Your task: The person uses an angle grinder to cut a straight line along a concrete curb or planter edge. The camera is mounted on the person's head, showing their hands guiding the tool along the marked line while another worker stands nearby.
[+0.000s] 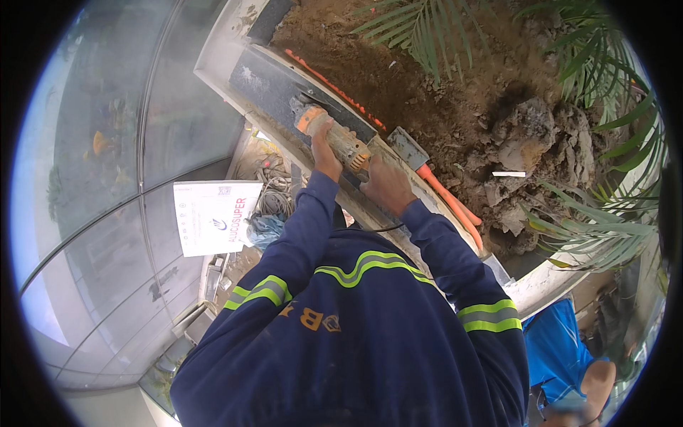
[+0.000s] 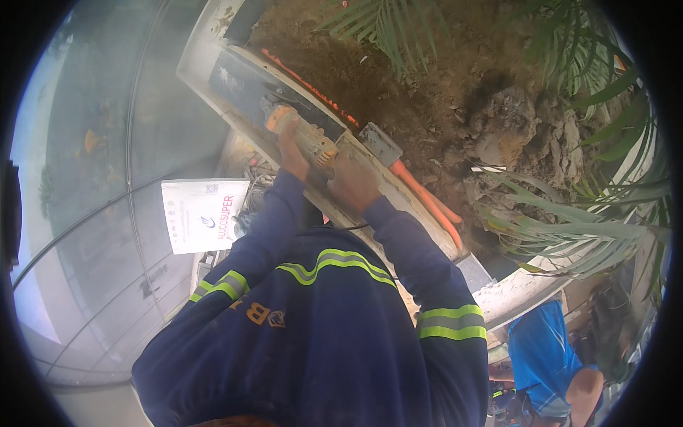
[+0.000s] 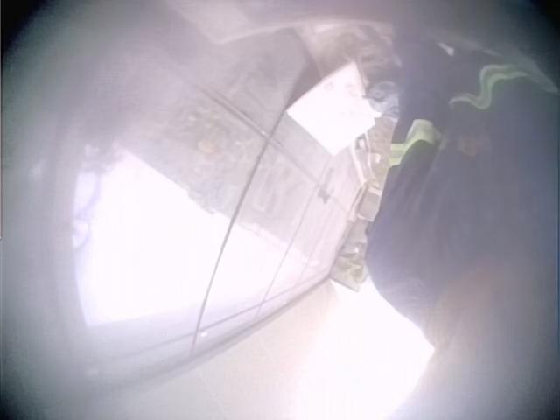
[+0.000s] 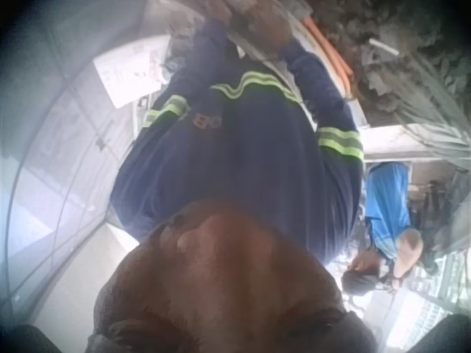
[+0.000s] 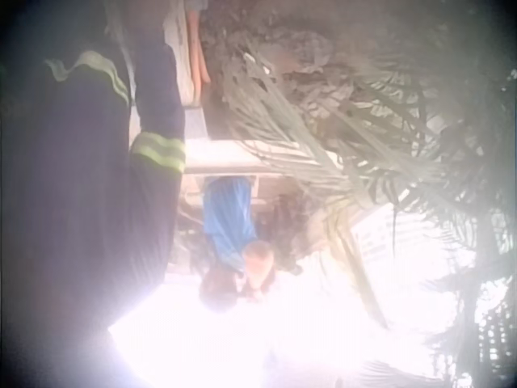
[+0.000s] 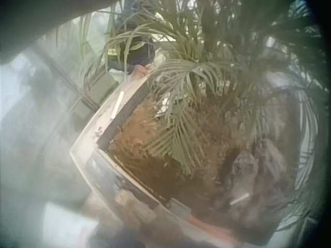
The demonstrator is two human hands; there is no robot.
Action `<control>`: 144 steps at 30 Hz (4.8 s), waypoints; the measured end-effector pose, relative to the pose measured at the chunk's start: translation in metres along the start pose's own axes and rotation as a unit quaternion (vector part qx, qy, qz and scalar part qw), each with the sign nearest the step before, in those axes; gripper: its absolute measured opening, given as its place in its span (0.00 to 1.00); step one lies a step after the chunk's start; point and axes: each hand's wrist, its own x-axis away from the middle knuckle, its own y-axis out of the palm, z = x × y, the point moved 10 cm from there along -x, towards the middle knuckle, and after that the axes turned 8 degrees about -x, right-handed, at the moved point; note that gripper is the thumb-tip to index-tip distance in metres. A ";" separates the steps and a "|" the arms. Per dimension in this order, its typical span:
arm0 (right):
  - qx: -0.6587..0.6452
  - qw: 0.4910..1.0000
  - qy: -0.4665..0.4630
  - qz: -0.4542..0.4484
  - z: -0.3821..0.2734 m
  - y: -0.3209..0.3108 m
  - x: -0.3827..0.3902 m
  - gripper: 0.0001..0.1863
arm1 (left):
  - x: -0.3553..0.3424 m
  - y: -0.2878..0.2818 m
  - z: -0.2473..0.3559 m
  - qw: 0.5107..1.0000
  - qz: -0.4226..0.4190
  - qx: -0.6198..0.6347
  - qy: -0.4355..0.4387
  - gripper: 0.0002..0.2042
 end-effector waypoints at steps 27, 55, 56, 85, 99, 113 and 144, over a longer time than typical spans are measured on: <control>-0.001 0.999 0.025 -0.022 0.007 -0.001 0.014 0.26 | 0.017 0.003 -0.014 1.000 0.000 -0.008 -0.028 0.24; 0.042 0.999 0.028 -0.004 0.034 -0.010 0.071 0.30 | 0.067 0.013 -0.054 0.998 0.028 0.027 -0.056 0.18; 0.042 0.999 0.028 -0.004 0.035 -0.011 0.073 0.30 | 0.069 0.013 -0.055 0.998 0.026 0.023 -0.052 0.18; 0.060 0.988 0.125 -0.066 0.038 -0.037 0.122 0.26 | 0.116 0.030 -0.080 0.995 0.039 0.032 -0.091 0.17; 0.034 0.997 0.055 -0.031 0.023 -0.016 0.066 0.26 | 0.062 0.016 -0.042 0.999 -0.008 0.008 -0.043 0.13; 0.050 0.989 0.131 -0.052 0.048 -0.027 0.125 0.27 | 0.113 0.026 -0.088 0.995 0.012 0.027 -0.093 0.17; 0.063 0.984 0.152 -0.074 0.050 -0.038 0.146 0.26 | 0.133 0.036 -0.111 0.986 -0.007 0.062 -0.155 0.17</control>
